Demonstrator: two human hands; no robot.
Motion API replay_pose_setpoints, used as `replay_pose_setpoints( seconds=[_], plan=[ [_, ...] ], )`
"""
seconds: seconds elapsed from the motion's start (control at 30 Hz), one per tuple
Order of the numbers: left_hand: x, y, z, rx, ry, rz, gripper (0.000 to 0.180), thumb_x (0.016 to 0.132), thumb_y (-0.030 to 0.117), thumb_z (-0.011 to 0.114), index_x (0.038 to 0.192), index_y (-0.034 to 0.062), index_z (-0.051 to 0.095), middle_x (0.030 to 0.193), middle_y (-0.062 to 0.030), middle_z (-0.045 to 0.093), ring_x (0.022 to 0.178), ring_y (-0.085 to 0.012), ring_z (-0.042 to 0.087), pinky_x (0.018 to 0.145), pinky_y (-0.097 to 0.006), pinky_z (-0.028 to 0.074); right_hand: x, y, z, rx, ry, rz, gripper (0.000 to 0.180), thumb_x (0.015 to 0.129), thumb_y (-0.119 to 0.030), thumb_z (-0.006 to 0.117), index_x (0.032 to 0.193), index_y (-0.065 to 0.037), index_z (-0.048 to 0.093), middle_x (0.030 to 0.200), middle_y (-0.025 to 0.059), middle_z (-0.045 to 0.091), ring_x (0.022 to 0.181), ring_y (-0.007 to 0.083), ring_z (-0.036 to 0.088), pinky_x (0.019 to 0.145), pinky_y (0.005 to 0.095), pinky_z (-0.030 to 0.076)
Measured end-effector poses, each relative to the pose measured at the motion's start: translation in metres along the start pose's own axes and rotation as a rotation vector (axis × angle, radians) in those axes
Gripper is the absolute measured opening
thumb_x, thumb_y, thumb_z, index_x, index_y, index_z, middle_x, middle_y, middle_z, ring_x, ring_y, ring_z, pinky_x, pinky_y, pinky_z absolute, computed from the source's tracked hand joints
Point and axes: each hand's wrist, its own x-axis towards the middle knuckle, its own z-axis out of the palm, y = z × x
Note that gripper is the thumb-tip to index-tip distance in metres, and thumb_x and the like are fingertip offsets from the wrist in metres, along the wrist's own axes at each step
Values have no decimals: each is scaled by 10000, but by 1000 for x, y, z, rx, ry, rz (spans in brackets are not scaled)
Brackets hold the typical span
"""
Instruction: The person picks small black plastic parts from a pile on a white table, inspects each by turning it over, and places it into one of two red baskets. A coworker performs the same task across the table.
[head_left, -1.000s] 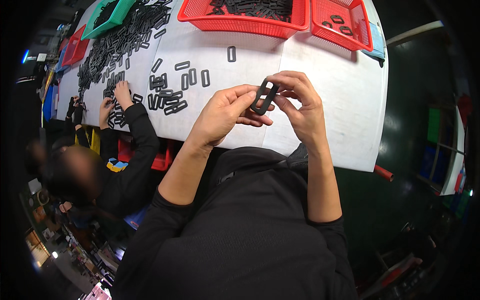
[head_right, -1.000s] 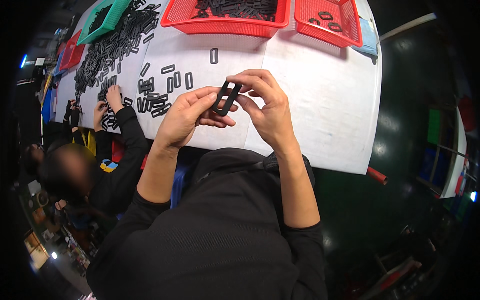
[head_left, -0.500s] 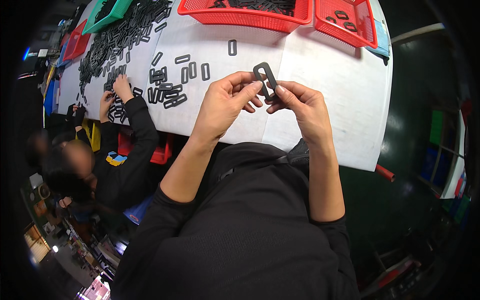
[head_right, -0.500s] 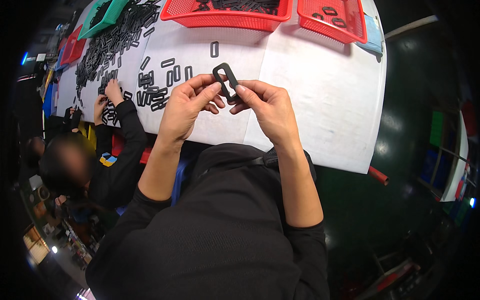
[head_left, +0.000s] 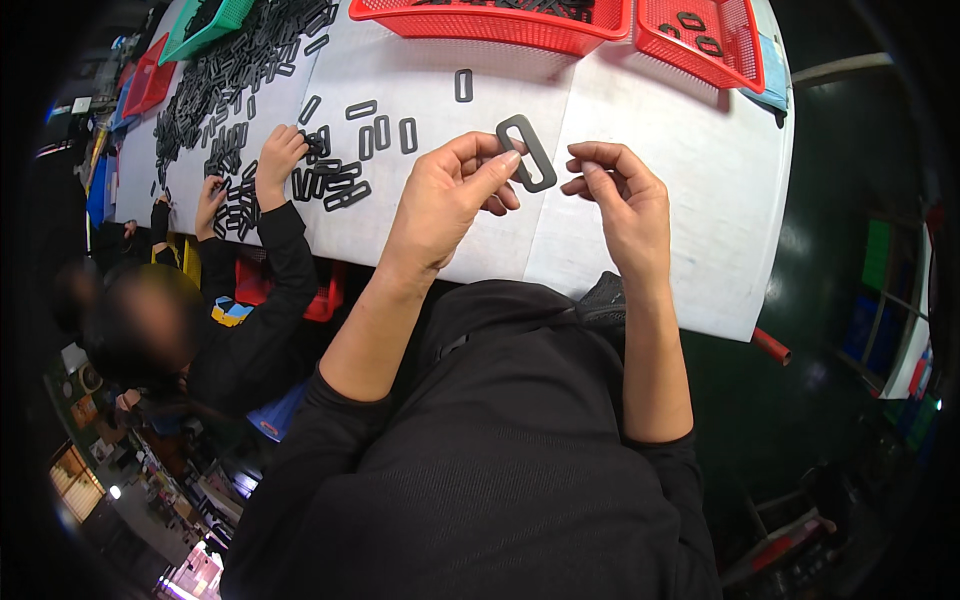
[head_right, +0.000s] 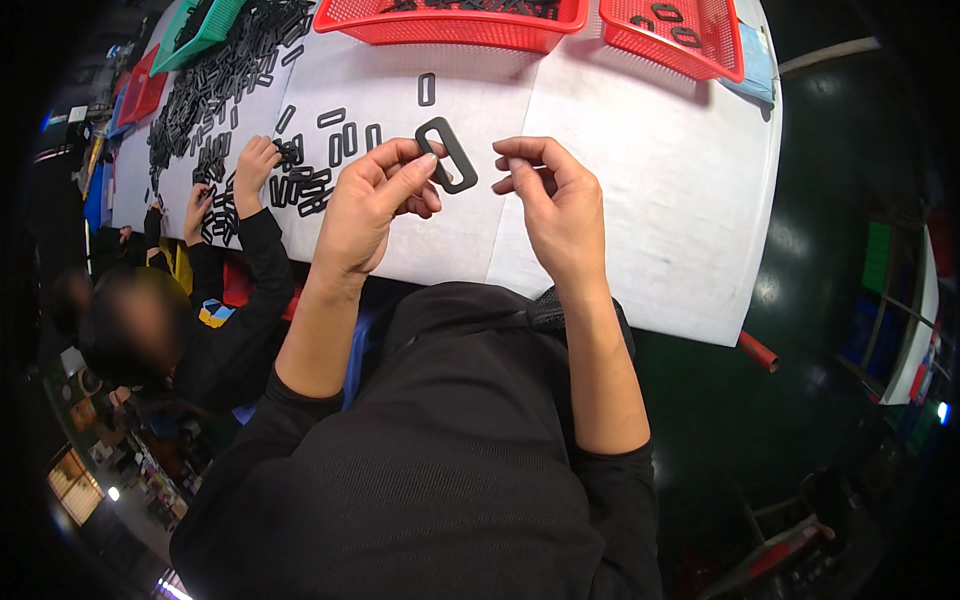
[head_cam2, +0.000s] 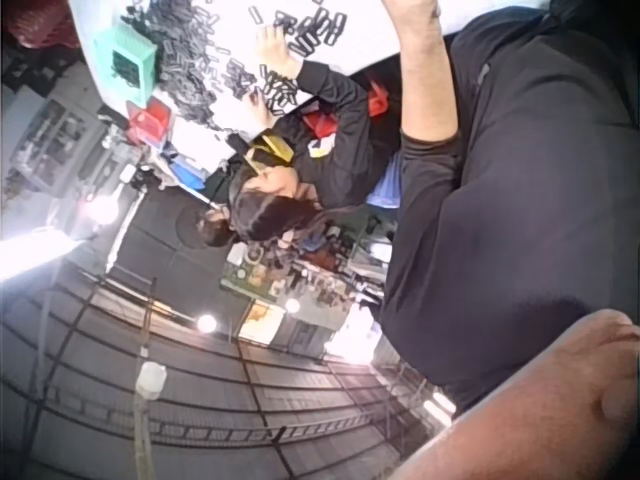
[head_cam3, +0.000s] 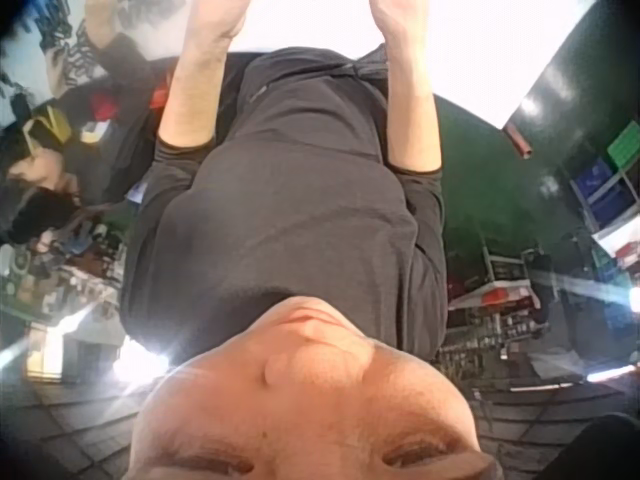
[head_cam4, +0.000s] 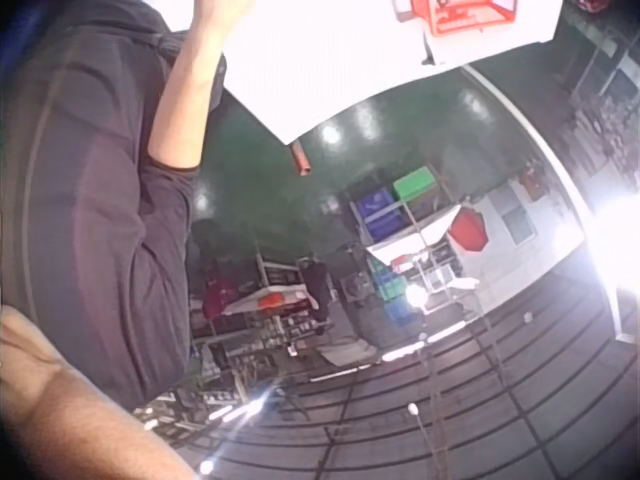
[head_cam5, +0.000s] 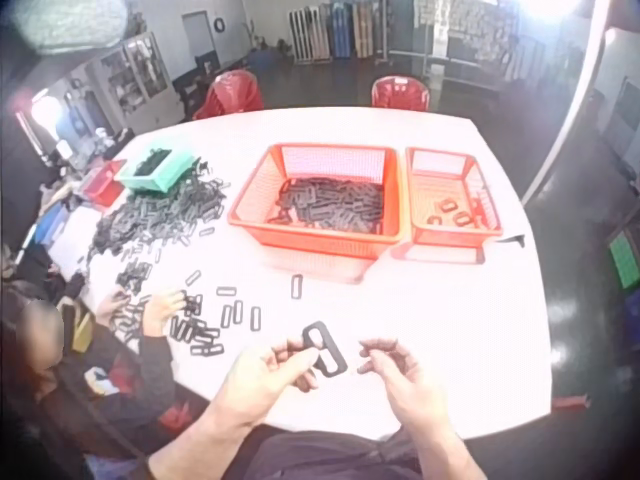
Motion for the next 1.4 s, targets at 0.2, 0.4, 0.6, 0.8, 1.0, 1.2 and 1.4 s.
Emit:
replay_pose_setpoints(
  seconds=[0.2,0.4,0.6,0.8,1.0,1.2,1.4],
  plan=[
    [4,-3,-2,-62,-10,-26,216,871,159,569,1011,-4,582,770,-15,595,634,-59,566,577,-175,435,-2,0,13,-362,55,-332,247,766,59,597,1005,-3,582,888,98,596,715,153,615,660,256,499],
    [4,-3,-5,-70,-4,-16,195,869,153,569,991,0,577,771,-13,595,633,-59,567,581,-175,436,-4,-5,16,203,-19,22,192,861,-49,550,1026,48,561,864,93,607,719,128,601,670,246,492],
    [0,1,-3,-30,33,-8,177,897,180,531,961,23,582,761,-25,597,603,-51,553,526,-176,425,-4,-3,17,-30,-126,-47,142,828,-41,590,960,11,599,792,62,630,733,122,606,680,254,486],
    [-3,6,-8,342,-298,-65,177,912,182,498,855,27,562,700,-20,610,474,-18,484,410,-149,332,5,-15,18,-189,-50,-166,131,828,-12,566,956,-8,592,809,64,640,747,123,607,699,268,488],
    [-10,-6,7,148,-236,-62,173,931,189,454,917,22,495,691,-68,610,439,-36,461,409,-155,332,20,-18,17,242,59,-186,175,858,13,476,1018,23,548,914,96,616,762,124,597,716,253,501],
    [-12,-5,4,183,-226,-37,166,931,182,457,924,21,499,684,-62,602,441,-28,419,429,-153,338,16,-17,7,444,36,-39,228,814,-44,611,1026,11,549,902,99,634,750,137,616,703,258,514],
    [-15,-5,6,159,-174,-6,164,914,173,462,908,18,516,644,-53,602,432,-42,408,420,-190,327,11,-17,9,526,-10,-16,251,786,-62,659,1010,0,564,882,84,636,742,132,618,680,246,513]
  ],
)
